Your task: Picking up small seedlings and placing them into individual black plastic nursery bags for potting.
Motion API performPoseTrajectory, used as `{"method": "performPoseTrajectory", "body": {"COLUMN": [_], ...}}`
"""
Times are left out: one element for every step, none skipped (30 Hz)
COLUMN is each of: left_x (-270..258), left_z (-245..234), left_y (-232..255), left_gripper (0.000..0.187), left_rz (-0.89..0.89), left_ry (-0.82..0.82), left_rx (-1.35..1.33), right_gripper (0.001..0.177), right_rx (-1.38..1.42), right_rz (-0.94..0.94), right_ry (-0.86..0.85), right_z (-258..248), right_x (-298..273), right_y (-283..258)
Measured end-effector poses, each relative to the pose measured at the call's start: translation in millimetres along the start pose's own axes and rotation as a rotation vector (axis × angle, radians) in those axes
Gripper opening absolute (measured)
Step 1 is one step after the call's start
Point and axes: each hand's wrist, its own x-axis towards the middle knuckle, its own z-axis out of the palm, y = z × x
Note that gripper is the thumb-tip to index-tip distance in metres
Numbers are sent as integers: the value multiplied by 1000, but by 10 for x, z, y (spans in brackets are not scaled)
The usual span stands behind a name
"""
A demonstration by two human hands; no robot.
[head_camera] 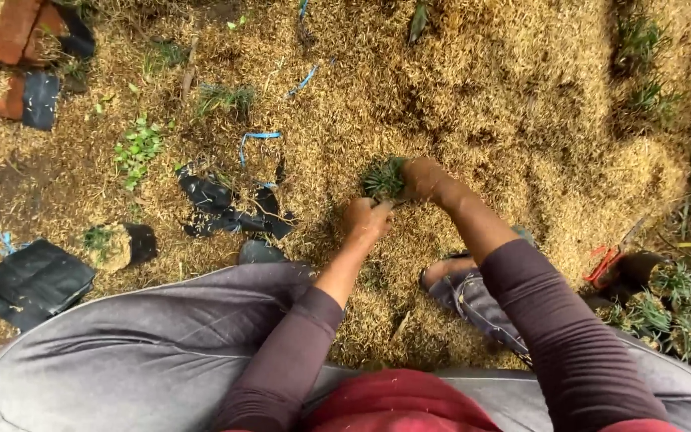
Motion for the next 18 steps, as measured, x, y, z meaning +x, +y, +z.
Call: {"method": "performPoseTrajectory", "body": {"left_x": [17,28,-43,-125,-171,-205,-241,-275,-396,-512,-670,-556,-444,-336,-369,-406,-427,-455], "left_z": [-5,-8,-41,-69,-87,-144,-183,-224,-325,-427,-542,-512,-467,-426,-445,-469,-506,-502], "left_y": [-17,-36,-14,14,99,141,181,217,405,585,706,637,570,505,507,513,529,622], "left_gripper": [22,21,21,19,19,19,19,20,20,24,35,35,37,38,38,37,36,36], "left_rz": [-3,-6,-10,31,85,96,123,149,154,192,216,208,203,197,204,188,177,189], "left_ry": [7,14,16,-1,-21,-21,-39,-58,-54,-59,-70,-72,-50,-27,-26,-9,7,10], "left_rx": [82,165,167,140,113,115,108,101,98,207,326,332,338,344,340,354,371,371], "right_gripper": [55,63,63,58,55,55,54,55,55,53,52,52,50,49,49,50,52,52], "right_rx": [-100,-200,-198,-185,-175,-174,-17,139,135,211,300,308,230,150,146,131,118,116], "right_rz": [14,28,24,38,56,57,34,8,4,-30,-58,-57,-5,45,44,31,19,18], "right_ry": [47,94,92,142,206,217,180,143,147,170,181,174,232,288,294,299,310,322], "right_z": [140,285,341,391,381,313,250,192,21,-141,-232,-24,181,384,398,407,408,259], "right_x": [142,275,256,225,211,109,-5,-116,-260,-400,-569,-369,-178,7,-20,-51,-66,-125], "right_y": [52,103,108,114,135,103,88,72,-82,-235,-399,-314,-219,-129,-127,-131,-143,-142]}}
